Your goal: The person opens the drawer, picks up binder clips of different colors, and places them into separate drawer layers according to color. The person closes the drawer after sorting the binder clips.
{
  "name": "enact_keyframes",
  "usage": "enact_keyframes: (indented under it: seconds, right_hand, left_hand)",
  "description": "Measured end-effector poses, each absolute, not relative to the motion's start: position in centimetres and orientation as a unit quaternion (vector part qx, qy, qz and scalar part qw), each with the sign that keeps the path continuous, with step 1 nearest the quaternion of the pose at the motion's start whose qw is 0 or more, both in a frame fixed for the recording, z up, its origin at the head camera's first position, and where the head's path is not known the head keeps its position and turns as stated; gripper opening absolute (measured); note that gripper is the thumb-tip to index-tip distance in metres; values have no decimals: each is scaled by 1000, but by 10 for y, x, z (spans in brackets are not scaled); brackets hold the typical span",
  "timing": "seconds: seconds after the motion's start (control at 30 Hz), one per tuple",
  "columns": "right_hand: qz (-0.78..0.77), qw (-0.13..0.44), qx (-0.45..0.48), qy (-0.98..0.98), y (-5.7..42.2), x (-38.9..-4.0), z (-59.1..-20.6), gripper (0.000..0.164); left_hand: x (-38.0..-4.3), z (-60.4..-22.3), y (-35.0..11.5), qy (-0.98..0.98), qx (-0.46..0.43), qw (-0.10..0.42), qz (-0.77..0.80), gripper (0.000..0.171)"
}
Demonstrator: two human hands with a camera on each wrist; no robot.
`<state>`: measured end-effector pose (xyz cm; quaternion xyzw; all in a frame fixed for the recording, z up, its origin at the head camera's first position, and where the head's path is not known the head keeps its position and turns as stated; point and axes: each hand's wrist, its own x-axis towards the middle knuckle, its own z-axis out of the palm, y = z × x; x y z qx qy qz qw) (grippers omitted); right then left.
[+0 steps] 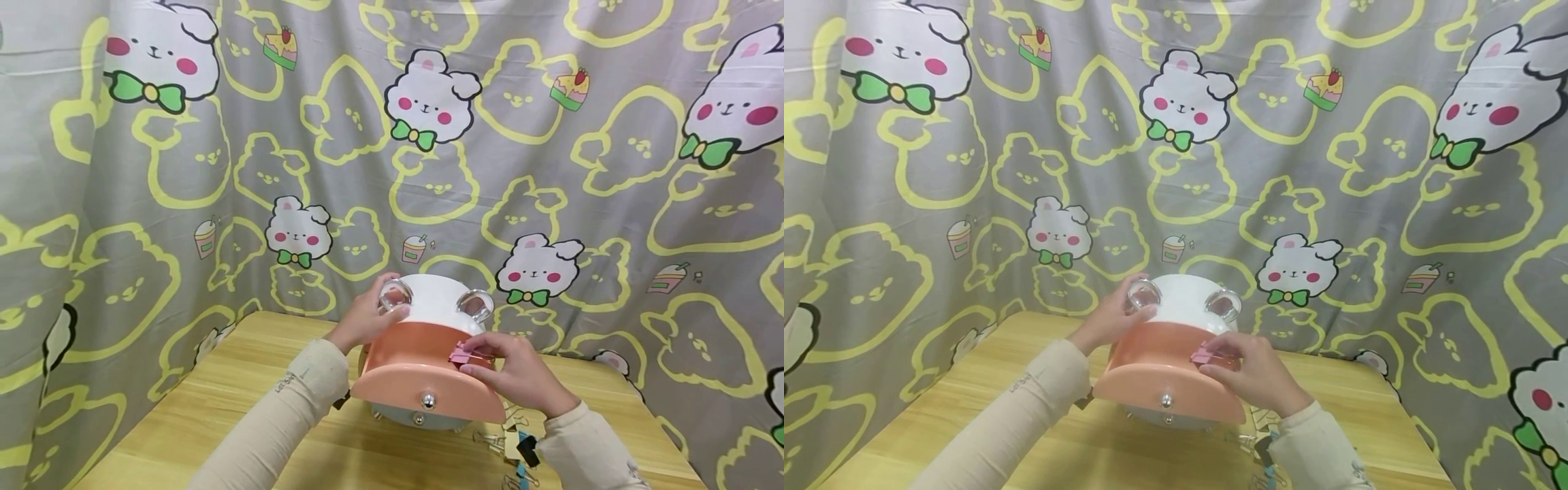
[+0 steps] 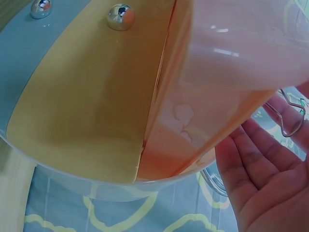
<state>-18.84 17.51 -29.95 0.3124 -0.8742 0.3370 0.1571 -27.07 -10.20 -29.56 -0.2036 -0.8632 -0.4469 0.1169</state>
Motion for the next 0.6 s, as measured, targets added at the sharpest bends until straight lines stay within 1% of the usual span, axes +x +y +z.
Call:
enact_keyframes:
  seconds: [0.23,0.6]
  right_hand:
    - [341,157,308,-874,175,-191,-301,23]
    - [341,168,351,-856,175,-197,-305,20]
  left_hand:
    - [-272,-296,-102,-861,-205,116,-450,65]
    - [-272,-296,-102,-864,-194,107,-452,65]
